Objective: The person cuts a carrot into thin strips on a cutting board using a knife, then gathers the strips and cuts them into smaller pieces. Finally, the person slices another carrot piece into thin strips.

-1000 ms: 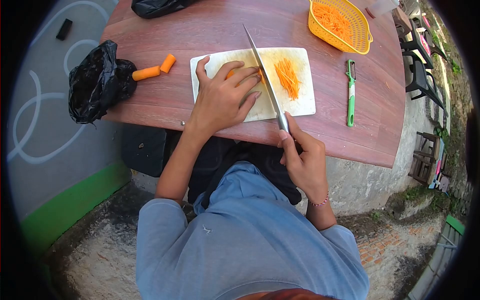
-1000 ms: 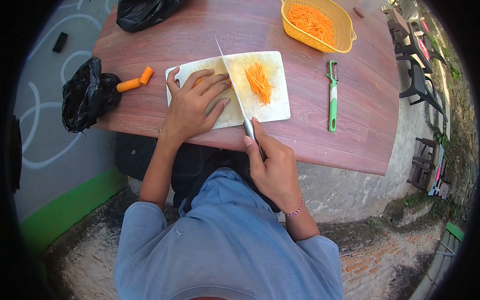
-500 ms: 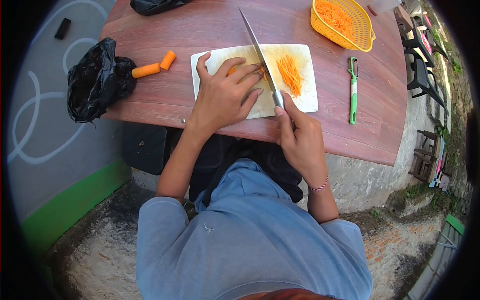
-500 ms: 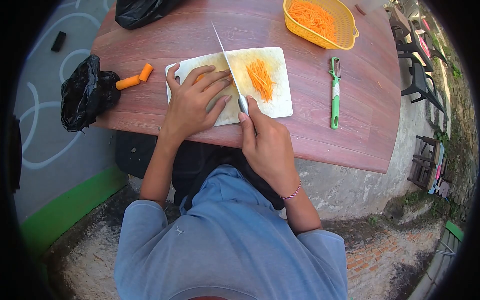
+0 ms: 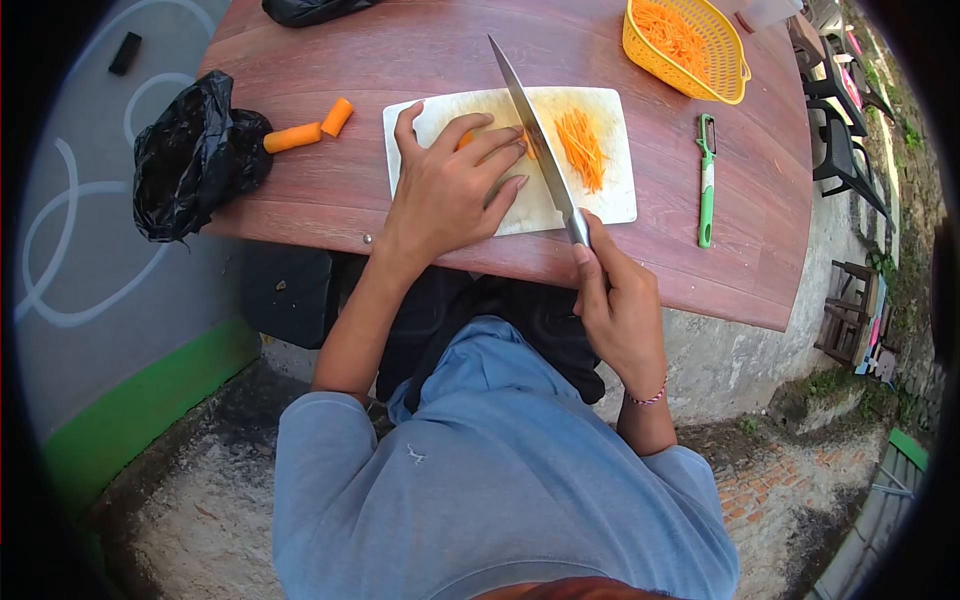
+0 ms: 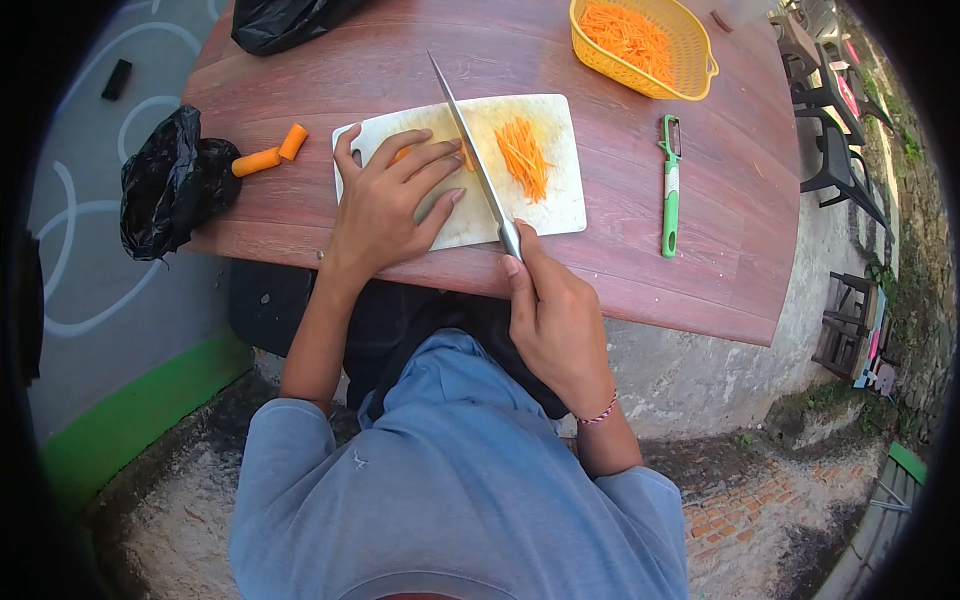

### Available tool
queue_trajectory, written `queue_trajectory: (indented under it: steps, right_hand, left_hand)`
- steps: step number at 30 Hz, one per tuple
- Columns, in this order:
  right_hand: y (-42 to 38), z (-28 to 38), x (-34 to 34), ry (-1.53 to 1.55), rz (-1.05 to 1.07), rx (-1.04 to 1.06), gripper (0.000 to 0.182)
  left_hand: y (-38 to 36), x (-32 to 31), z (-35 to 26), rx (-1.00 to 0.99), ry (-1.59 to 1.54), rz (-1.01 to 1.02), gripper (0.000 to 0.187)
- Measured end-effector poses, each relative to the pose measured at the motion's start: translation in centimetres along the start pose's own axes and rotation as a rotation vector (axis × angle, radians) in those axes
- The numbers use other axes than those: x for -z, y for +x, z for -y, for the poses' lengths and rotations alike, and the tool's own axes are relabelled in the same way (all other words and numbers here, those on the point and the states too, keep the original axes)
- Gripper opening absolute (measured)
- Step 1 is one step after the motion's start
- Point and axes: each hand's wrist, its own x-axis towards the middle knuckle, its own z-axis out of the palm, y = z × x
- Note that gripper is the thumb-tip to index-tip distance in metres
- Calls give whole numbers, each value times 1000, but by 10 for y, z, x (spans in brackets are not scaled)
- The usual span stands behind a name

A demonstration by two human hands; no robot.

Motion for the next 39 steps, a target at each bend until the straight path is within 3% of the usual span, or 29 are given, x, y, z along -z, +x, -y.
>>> queue_trajectory:
  steps: [25,30,39]
  right_hand:
    - [-23,7,0,-20,-1,27,40]
    - [-13,4,-15,-148,-98,187,41]
    - [35,12,-24,-184,-133,245,39]
  left_hand:
    - [0,0,0,2,2,9,27]
    - [0,0,0,-2,8,7,27]
    - [0,1,0,-5,20,11,27]
